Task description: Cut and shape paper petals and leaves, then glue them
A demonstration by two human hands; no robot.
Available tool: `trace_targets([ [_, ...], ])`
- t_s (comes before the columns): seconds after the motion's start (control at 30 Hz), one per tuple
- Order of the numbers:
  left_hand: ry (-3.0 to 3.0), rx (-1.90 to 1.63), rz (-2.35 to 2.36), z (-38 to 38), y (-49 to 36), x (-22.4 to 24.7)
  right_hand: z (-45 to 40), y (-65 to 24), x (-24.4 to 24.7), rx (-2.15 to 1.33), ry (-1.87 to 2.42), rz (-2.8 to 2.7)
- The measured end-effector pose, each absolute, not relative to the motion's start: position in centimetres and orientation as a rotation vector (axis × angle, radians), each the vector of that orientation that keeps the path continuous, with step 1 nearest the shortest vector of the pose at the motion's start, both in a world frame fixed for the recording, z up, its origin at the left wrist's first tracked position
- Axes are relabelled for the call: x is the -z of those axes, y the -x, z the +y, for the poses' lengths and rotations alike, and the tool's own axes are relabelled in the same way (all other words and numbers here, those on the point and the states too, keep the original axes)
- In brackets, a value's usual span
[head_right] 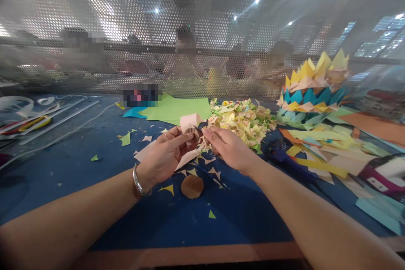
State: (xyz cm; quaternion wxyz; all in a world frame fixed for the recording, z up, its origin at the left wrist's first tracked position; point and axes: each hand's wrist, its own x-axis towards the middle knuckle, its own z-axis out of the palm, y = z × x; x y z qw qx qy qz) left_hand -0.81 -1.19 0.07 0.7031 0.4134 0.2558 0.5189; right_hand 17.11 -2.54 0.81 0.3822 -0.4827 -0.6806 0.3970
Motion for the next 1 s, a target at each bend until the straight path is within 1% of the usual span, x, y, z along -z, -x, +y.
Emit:
trace_targets([
  [0.4, -1.001, -1.25, 0.667, -0.72, 0.9, -0.04, -2.26, -17.62, -0.92, -0.879, 1.224, -1.867],
  [1.0, -1.055, -1.173, 0.663, -0.51, 0.97, 0.32, -2.52, -17.62, -1.47, -0.775, 1.273, -1.932],
])
